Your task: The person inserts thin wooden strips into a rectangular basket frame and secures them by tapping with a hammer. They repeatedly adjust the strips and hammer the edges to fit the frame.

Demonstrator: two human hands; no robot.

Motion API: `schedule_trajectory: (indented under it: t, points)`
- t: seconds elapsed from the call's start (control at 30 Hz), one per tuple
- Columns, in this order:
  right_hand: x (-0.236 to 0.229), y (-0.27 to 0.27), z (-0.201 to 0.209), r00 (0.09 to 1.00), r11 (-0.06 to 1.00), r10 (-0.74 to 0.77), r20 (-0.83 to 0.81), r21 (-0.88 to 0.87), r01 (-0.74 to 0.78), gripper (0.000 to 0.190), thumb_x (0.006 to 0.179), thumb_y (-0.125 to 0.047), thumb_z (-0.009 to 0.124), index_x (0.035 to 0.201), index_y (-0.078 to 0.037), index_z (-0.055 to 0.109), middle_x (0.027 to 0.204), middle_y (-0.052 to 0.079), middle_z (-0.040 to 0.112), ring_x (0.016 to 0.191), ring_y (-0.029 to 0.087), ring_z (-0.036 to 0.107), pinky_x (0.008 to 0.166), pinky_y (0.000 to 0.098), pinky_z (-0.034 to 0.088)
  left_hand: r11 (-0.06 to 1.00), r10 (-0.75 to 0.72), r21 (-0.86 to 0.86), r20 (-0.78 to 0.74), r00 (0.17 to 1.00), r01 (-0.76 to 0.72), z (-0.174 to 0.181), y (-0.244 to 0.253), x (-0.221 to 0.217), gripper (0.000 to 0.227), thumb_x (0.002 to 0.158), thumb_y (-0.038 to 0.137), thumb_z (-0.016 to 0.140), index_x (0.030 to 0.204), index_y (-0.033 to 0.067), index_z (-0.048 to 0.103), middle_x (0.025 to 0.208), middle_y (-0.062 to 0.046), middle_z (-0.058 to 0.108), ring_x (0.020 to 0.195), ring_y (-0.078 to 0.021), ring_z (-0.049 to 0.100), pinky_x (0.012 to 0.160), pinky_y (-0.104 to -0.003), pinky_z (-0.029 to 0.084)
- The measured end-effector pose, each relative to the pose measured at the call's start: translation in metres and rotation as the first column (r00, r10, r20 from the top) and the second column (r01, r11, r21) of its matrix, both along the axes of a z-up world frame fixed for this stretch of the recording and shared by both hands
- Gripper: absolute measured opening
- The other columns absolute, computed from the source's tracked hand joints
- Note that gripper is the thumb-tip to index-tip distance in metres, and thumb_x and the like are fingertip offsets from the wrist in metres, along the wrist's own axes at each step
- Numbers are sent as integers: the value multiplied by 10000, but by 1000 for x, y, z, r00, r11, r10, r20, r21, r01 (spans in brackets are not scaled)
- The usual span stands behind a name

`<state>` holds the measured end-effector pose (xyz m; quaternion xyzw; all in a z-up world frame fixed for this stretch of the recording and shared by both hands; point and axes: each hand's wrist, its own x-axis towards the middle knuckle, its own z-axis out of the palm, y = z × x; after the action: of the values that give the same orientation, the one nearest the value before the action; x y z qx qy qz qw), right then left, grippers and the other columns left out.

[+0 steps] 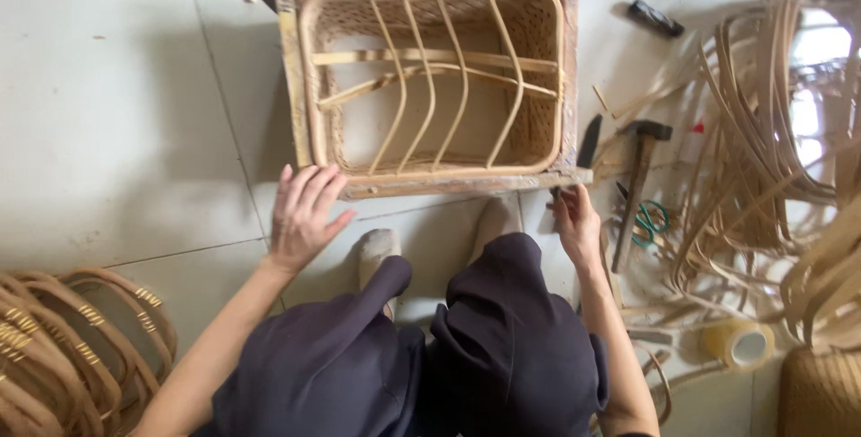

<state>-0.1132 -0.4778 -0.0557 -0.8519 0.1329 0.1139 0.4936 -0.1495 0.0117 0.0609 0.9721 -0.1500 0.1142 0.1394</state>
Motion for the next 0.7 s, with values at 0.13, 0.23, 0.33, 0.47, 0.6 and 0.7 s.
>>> schedule_trajectory:
  t: [0.13,0.23,0.33,0.47,0.6,0.7]
  points:
    - [-2,-10,-16,1000,978,8,-25,207,-2,571,1020,-60,539,1567,-40,377,1279,147,662,1025,207,704,801,309,578,996,55,75,-108,993,-47,-16,-4,11,566,758,407,838,1238,145,693,1176,19,655,1218,-219,537,1256,-630,169]
    - [1,-15,-17,997,970,24,-69,243,-7,620,1028,-60,549,1603,-44,317,1348,156,625,1070,221,701,843,313,575,997,2,82,-68,998,4,-24,5,18,548,704,442,859,1157,174,705,1109,11,648,1199,-248,545,1249,-625,159]
    - [0,-11,-9,985,984,58,-163,176,-29,693,977,-26,535,1624,-71,290,1396,153,615,1099,232,701,850,325,575,998,34,49,-102,994,-29,-33,18,20,573,669,437,871,1166,198,712,1122,44,678,1218,-224,546,1259,-641,123]
    - [4,27,-17,983,912,110,-148,409,-41,712,977,-15,544,1615,-48,231,1467,175,550,1172,252,661,924,330,568,987,102,133,-85,991,-90,-42,61,26,579,720,483,839,1217,211,717,1221,29,706,1279,-246,526,1255,-658,54]
    - [33,91,-31,959,844,259,-115,510,-167,737,967,-4,573,1616,-45,227,1487,188,537,1208,266,650,960,341,541,938,226,286,-77,971,-196,-34,127,25,541,786,492,802,1247,224,716,1315,48,694,1386,-245,495,1281,-675,-5]
    - [63,152,-29,895,769,441,-68,542,-338,762,970,-16,587,1621,-67,194,1516,183,525,1235,252,645,1007,343,527,872,405,310,-24,914,-378,-18,171,26,490,838,343,793,1299,202,704,1418,24,657,1457,-275,473,1240,-691,-19]
